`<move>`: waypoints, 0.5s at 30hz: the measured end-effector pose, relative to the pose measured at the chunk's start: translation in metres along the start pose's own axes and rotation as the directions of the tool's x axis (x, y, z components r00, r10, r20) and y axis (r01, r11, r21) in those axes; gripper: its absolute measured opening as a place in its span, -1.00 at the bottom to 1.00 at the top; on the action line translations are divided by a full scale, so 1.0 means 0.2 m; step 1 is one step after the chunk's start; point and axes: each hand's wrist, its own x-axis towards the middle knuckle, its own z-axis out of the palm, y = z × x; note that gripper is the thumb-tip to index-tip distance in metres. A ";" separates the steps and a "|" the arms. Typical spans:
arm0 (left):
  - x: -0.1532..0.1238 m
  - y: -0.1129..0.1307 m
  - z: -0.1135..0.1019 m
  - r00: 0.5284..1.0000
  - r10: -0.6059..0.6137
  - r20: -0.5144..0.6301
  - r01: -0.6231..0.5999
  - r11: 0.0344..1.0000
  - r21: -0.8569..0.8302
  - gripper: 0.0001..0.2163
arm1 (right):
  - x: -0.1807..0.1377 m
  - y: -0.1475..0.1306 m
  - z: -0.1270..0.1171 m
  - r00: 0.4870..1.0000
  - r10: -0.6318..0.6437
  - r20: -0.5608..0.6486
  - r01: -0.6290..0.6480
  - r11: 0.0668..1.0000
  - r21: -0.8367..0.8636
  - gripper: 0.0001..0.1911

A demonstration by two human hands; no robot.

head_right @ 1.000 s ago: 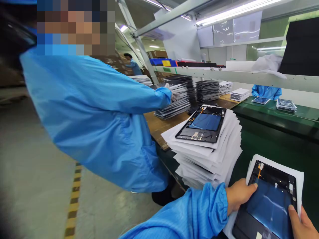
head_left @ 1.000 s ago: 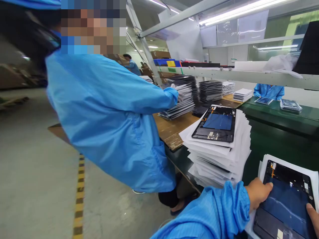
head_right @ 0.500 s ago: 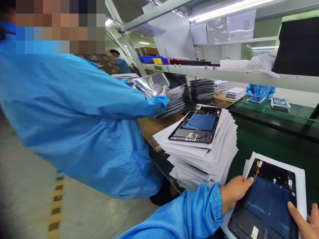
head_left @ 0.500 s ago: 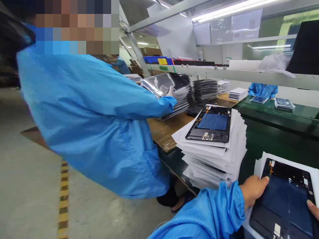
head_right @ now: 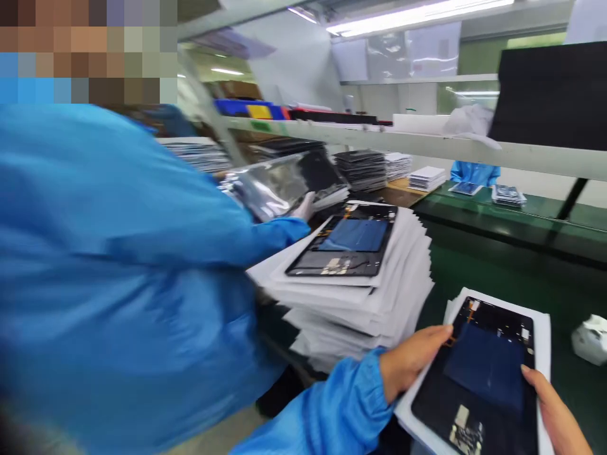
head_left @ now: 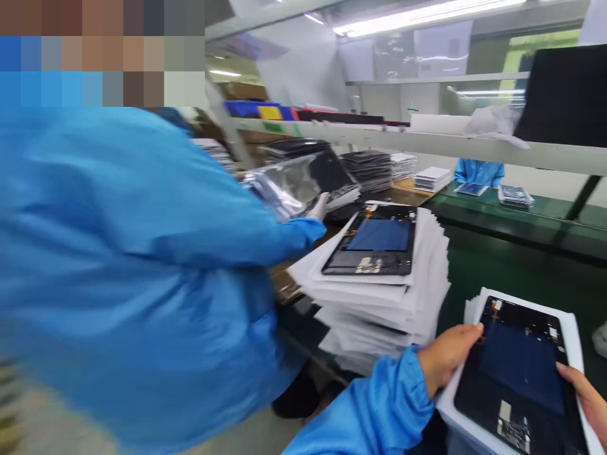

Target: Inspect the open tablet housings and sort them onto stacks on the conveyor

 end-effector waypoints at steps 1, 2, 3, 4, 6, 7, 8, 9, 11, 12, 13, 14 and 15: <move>-0.03 0.03 0.00 0.998 0.050 0.043 -0.049 0.999 -0.010 -0.59 | -0.01 0.00 0.00 0.998 0.005 0.063 -0.006 1.000 0.025 -0.77; -0.06 0.06 0.01 0.992 0.086 0.092 -0.084 0.996 -0.029 -0.58 | -0.02 -0.01 0.01 0.991 -0.002 0.133 -0.003 0.999 0.043 -0.78; -0.07 0.09 0.00 0.988 0.053 0.148 -0.048 0.998 -0.039 -0.57 | -0.04 -0.01 0.01 0.986 -0.030 0.164 0.020 0.998 0.065 -0.77; -0.08 0.11 0.00 0.976 -0.024 0.215 0.041 0.996 -0.075 -0.54 | -0.05 -0.02 0.01 0.982 -0.065 0.175 0.050 0.995 0.088 -0.75; -0.09 0.12 0.00 0.933 -0.126 0.336 0.178 0.976 -0.128 -0.48 | -0.06 -0.03 0.01 0.980 -0.134 0.150 0.115 0.985 0.129 -0.70; -0.09 0.12 0.00 0.911 -0.159 0.380 0.229 0.963 -0.145 -0.45 | -0.07 -0.03 0.00 0.977 -0.162 0.136 0.143 0.980 0.140 -0.69; -0.10 0.11 0.02 0.893 -0.178 0.414 0.261 0.953 -0.153 -0.43 | -0.08 -0.03 0.00 0.975 -0.183 0.125 0.165 0.976 0.144 -0.69; -0.11 0.10 0.04 0.874 -0.196 0.445 0.289 0.946 -0.150 -0.41 | -0.09 -0.02 -0.01 0.974 -0.194 0.115 0.178 0.974 0.141 -0.70; -0.14 0.10 0.10 0.818 -0.243 0.522 0.352 0.928 -0.119 -0.32 | -0.11 0.00 -0.03 0.975 -0.194 0.105 0.181 0.976 0.121 -0.69; -0.16 0.10 0.13 0.785 -0.256 0.564 0.376 0.921 -0.105 -0.27 | -0.12 0.02 -0.04 0.978 -0.178 0.107 0.167 0.980 0.103 -0.68; -0.19 0.11 0.16 0.756 -0.262 0.600 0.392 0.915 -0.094 -0.23 | -0.13 0.04 -0.04 0.982 -0.154 0.113 0.144 0.985 0.089 -0.66; -0.21 0.12 0.19 0.742 -0.266 0.615 0.401 0.912 -0.088 -0.23 | -0.14 0.05 -0.05 0.985 -0.124 0.120 0.115 0.990 0.084 -0.64; -0.23 0.14 0.21 0.758 -0.262 0.598 0.388 0.917 -0.090 -0.25 | -0.16 0.07 -0.05 0.988 -0.090 0.123 0.079 0.993 0.091 -0.62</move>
